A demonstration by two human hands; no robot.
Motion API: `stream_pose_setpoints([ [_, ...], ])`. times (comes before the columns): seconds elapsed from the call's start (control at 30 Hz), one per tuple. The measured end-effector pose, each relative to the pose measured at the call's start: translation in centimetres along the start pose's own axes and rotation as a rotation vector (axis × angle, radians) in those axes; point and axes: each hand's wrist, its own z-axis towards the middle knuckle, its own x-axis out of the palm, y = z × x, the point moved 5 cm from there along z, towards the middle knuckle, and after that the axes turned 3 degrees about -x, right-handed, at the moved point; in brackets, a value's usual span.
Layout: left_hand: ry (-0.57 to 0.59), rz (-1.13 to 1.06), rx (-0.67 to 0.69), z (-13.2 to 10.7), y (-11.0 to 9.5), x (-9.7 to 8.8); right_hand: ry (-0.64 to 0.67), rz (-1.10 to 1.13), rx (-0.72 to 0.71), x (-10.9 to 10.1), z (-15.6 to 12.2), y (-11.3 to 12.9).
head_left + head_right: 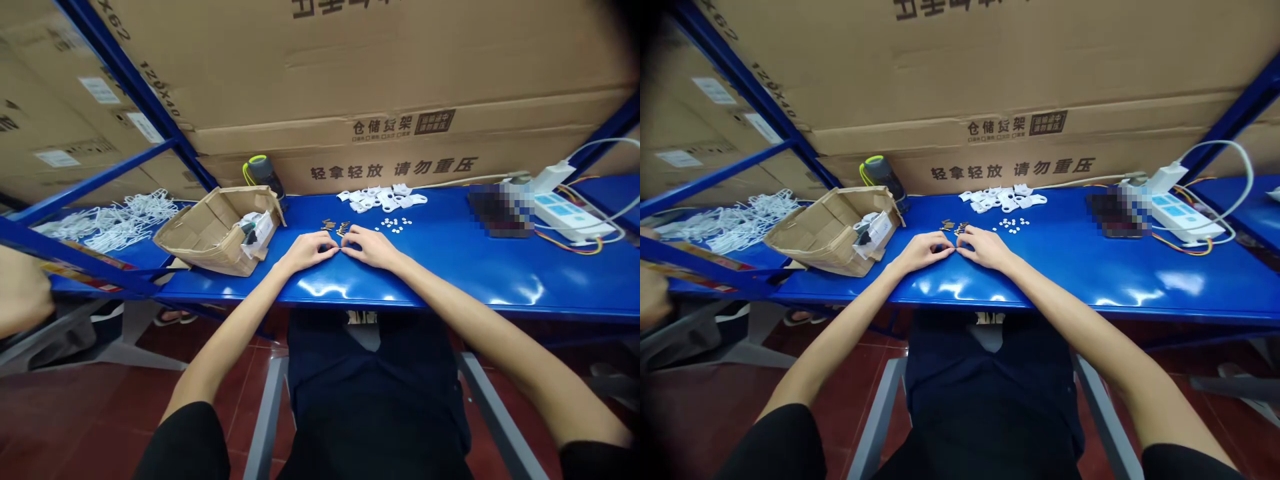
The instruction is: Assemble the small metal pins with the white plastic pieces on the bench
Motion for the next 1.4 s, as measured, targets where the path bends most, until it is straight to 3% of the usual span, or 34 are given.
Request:
stream_pose_setpoints([
  [0.2,-0.095,0.086,-0.139,-1.0,2.9,-1.8,0.026,-0.170,0.166,-2.8,-1.5,-4.0],
  [0.33,-0.151,0.137,-0.203,-0.7,4.2,-1.8,0.005,-0.228,0.272,-4.2,-2.1,-5.9],
  [0.57,-0.202,0.184,-0.276,-0.1,5.0,-1.6,-0.007,-0.193,0.180,-3.9,-1.9,-4.7],
  [0.7,-0.232,0.170,-0.281,-0.2,5.3,-1.8,0.092,-0.152,0.178,-3.6,-2.9,-6.4],
  [0.77,-0.274,0.165,-0.282,-0.3,5.2,-2.0,0.064,-0.144,0.204,-4.2,-3.7,-7.7],
  [0.93,-0.335,0.186,-0.227,-0.7,3.3,-1.9,-0.094,-0.169,0.209,-5.5,-4.7,-8.6],
  [1.07,-0.189,0.231,-0.110,-0.3,1.2,-0.2,-0.079,-0.209,0.129,-4.6,-4.1,-7.1],
  [1.17,-0.064,0.235,-0.053,0.2,-0.2,1.1,-0.106,-0.311,0.150,-3.8,-3.1,-6.6],
  [1.3,-0.007,0.228,0.007,1.2,-2.4,2.4,-0.153,-0.400,0.186,-3.3,-1.8,-6.9],
  [1.4,0.049,0.243,0.068,3.0,-4.9,4.4,-0.219,-0.410,0.201,-3.4,-1.7,-7.2],
])
